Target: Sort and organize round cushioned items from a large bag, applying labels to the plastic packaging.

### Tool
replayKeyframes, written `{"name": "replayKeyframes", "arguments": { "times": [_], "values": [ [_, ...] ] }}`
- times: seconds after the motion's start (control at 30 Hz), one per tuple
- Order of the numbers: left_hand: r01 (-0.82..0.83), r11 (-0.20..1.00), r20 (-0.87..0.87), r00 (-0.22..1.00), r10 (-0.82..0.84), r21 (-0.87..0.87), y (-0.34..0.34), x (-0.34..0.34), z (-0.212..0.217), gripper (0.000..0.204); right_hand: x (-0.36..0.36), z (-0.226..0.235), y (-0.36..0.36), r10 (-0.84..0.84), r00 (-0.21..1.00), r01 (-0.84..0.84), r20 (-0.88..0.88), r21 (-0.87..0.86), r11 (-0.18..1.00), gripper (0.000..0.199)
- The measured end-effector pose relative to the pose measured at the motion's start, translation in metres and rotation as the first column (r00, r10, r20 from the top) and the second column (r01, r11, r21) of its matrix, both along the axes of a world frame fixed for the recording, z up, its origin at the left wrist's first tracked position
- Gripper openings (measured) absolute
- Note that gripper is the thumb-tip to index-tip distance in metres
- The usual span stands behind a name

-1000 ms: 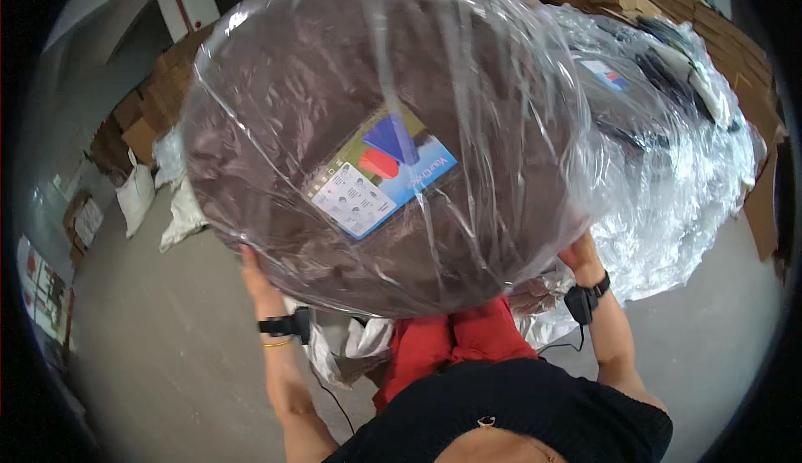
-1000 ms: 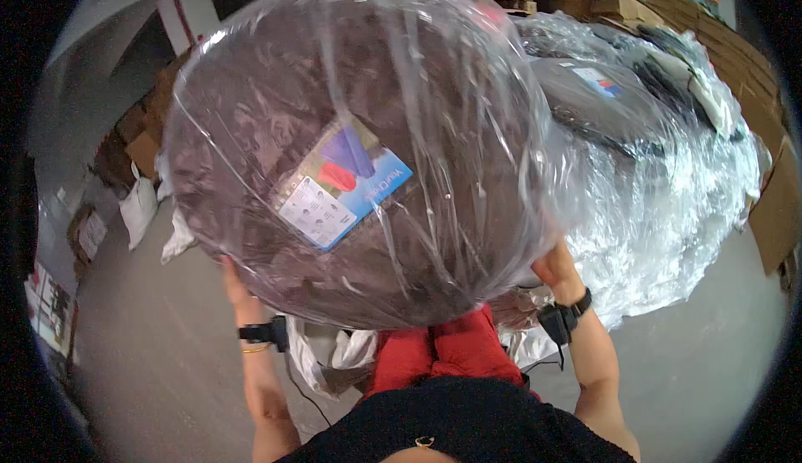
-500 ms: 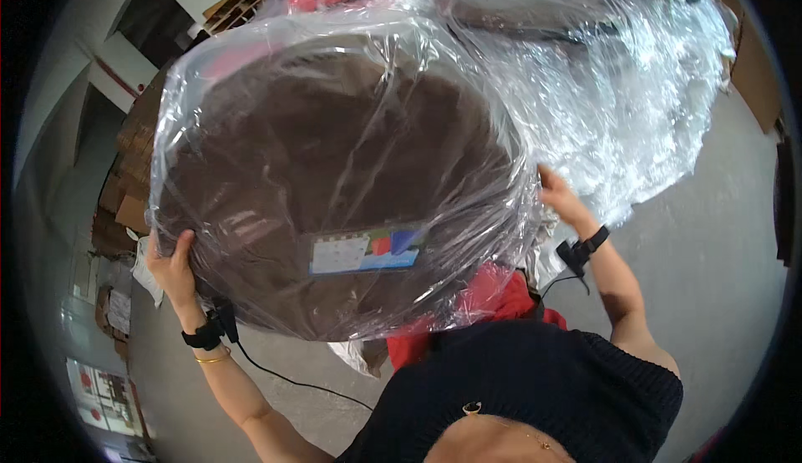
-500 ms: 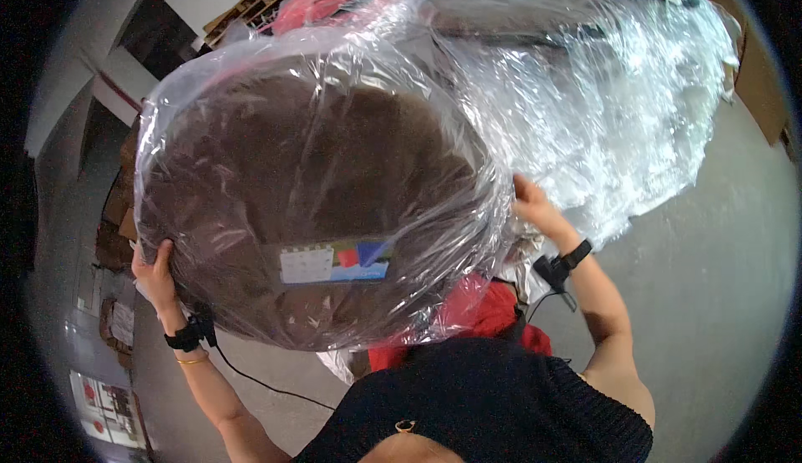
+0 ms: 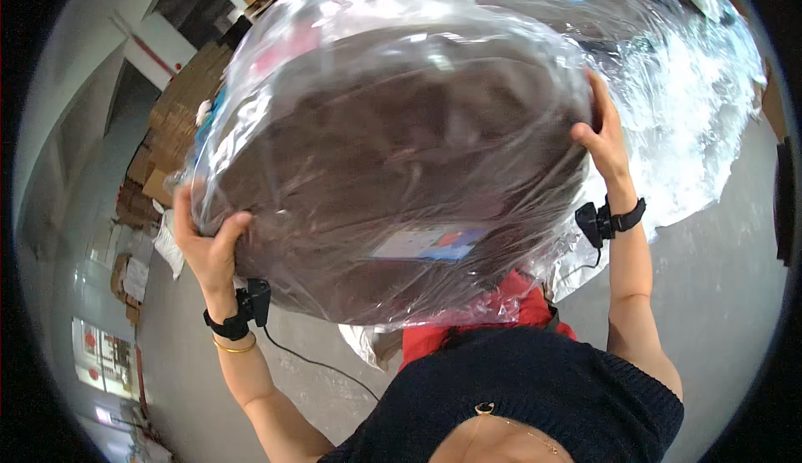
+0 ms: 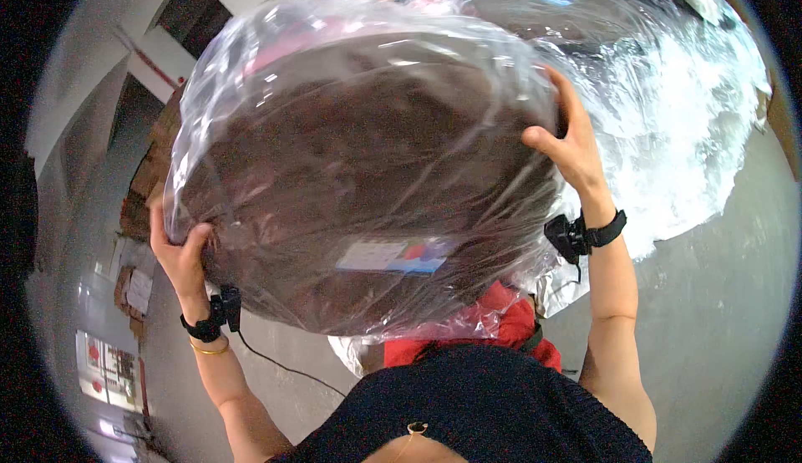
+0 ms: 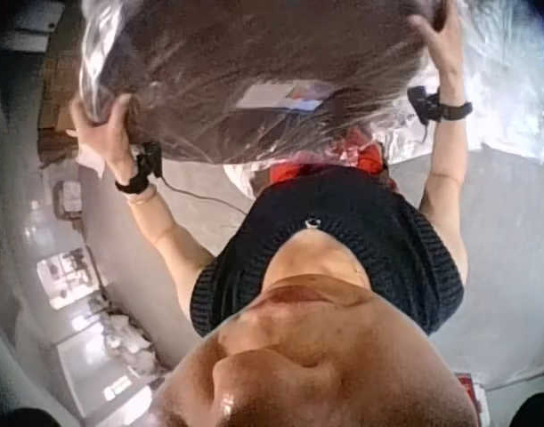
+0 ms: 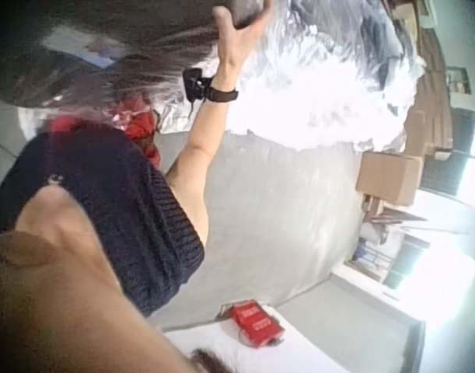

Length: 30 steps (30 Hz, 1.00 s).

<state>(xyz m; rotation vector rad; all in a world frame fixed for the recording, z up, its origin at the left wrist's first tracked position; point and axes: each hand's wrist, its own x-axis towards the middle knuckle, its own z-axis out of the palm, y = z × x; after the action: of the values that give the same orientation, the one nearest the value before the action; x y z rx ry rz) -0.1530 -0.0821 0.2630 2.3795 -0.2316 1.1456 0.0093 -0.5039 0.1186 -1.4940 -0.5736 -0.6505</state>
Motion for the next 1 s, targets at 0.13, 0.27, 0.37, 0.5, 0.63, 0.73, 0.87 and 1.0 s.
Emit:
{"name": "replayKeyframes", "arguments": {
  "times": [0.13, 0.27, 0.37, 0.5, 0.63, 0.73, 0.87, 1.0],
  "values": [
    [0.12, 0.957, -0.094, 0.984, -0.149, -0.265, -0.015, -0.009, 0.005, 0.108, 0.007, -0.023, -0.007, -0.01, 0.984, 0.006, -0.178, -0.019, 1.0, 0.058],
    [0.074, 0.863, -0.322, 0.909, -0.264, -0.5, 0.042, -0.045, -0.044, 0.078, 0.021, -0.05, -0.01, 0.04, 0.993, -0.024, -0.107, 0.148, 0.989, 0.059],
    [0.028, 0.884, -0.239, 0.958, -0.156, -0.467, 0.027, -0.05, -0.083, 0.058, 0.031, -0.08, -0.016, -0.031, 0.99, 0.048, -0.136, 0.123, 0.991, 0.061],
    [-0.133, 0.855, 0.037, 0.984, 0.175, -0.501, 0.032, -0.057, -0.148, 0.051, 0.034, -0.167, -0.012, 0.013, 0.93, 0.051, -0.368, 0.165, 0.985, 0.059],
    [-0.049, 0.297, -0.064, 0.997, -0.042, -0.954, 0.075, -0.087, -0.288, 0.063, 0.001, -0.211, 0.037, 0.113, 0.845, 0.009, -0.523, 0.224, 0.974, 0.048],
    [-0.023, 0.224, -0.05, 0.992, -0.117, -0.974, 0.021, -0.066, -0.317, 0.06, -0.017, -0.227, 0.073, 0.242, 0.757, -0.11, -0.607, 0.247, 0.963, 0.043],
    [-0.181, 0.064, -0.177, 0.982, 0.06, -0.981, 0.005, -0.071, -0.306, 0.041, -0.023, -0.176, 0.088, 0.282, 0.722, -0.207, -0.632, 0.192, 0.959, 0.034],
    [-0.235, -0.096, -0.221, 0.965, -0.139, -0.967, 0.018, -0.106, -0.298, 0.039, -0.028, -0.118, 0.117, 0.29, 0.612, -0.301, -0.735, 0.122, 0.946, 0.032]
  ]
}}
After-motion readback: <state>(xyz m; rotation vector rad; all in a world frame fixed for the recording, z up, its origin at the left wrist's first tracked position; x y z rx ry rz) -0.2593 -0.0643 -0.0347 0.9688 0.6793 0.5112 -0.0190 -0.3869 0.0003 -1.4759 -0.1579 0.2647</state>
